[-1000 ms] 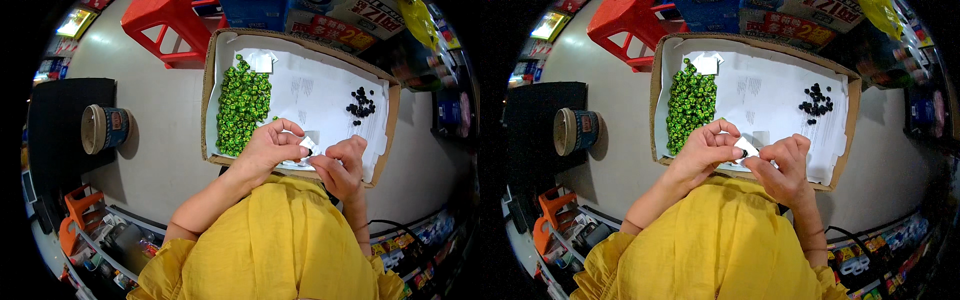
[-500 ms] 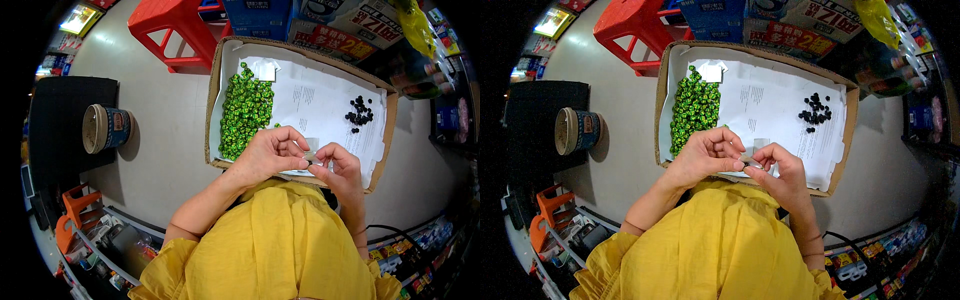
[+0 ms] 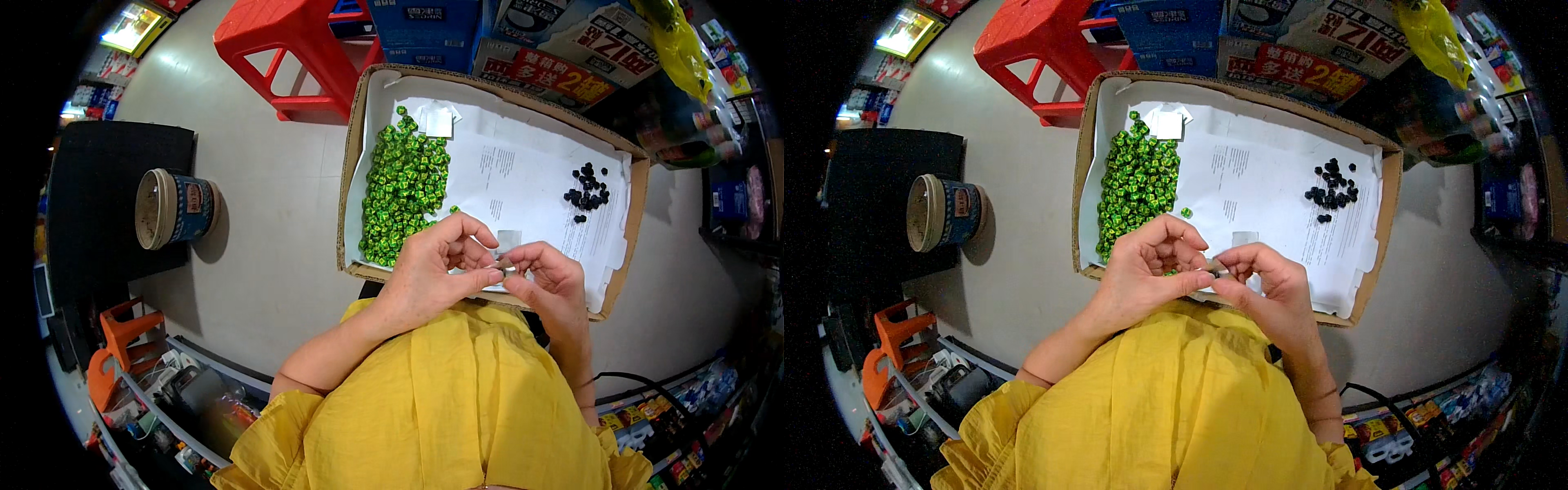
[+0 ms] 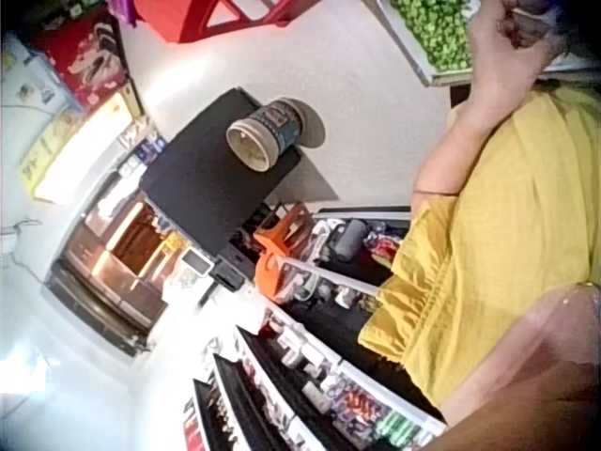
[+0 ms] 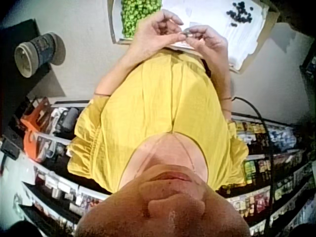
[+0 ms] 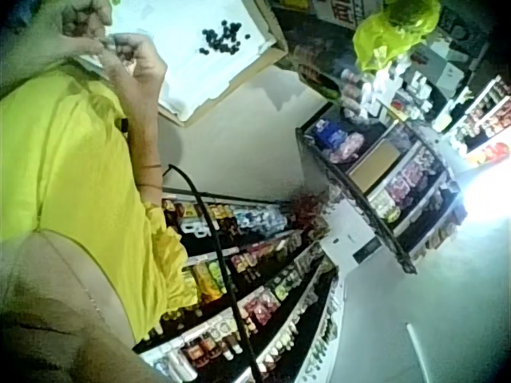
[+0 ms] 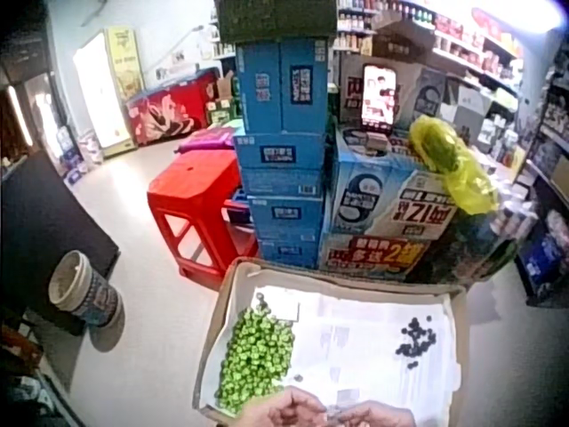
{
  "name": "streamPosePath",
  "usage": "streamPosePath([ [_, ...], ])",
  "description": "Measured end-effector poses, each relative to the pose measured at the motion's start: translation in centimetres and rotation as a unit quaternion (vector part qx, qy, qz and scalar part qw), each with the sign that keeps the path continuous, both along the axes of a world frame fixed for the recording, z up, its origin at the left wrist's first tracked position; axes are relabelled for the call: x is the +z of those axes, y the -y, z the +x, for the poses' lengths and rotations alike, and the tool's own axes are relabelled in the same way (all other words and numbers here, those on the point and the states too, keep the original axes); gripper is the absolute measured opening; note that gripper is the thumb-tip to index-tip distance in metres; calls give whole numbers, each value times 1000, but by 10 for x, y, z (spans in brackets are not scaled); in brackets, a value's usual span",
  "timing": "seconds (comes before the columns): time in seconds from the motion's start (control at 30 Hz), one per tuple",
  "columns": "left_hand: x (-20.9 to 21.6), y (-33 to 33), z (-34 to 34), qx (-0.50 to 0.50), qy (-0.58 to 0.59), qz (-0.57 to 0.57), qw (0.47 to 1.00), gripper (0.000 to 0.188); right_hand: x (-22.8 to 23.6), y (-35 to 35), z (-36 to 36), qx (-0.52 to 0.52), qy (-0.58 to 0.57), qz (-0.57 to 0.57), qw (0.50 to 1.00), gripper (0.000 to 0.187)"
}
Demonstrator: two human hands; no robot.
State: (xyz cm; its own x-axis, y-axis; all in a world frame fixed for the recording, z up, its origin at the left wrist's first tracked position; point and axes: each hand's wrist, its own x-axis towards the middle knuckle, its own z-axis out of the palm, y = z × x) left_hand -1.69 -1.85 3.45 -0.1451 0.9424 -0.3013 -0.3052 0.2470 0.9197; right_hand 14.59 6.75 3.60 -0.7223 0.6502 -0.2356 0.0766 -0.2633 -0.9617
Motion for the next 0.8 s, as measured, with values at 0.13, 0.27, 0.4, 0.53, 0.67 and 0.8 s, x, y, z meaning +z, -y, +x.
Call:
streamPosePath([
  [0.13, 2, 1, 0, -5, 4, -7, 1000, 29, -6, -3, 6, 31, -4, -6, 1000, 17],
  [0.27, 6, 2, 2, -1, 63, 8, 998, 29, -3, -5, 4, 21, -16, -30, 999, 14],
  [0.4, 0, 3, 4, 14, 54, 39, 998, 31, 1, -10, 0, 42, -20, 23, 999, 11],
  [0.53, 1, 5, 4, 18, 58, 11, 998, 32, 0, -14, -1, 50, -29, 66, 996, 12],
  [0.67, 4, 3, 3, 41, 113, -25, 992, 30, 8, -16, 1, 69, 13, 353, 933, 18],
  [0.8, 3, 4, 3, 54, 175, -60, 981, 29, 10, -8, 2, 40, 56, 601, 796, 22],
])
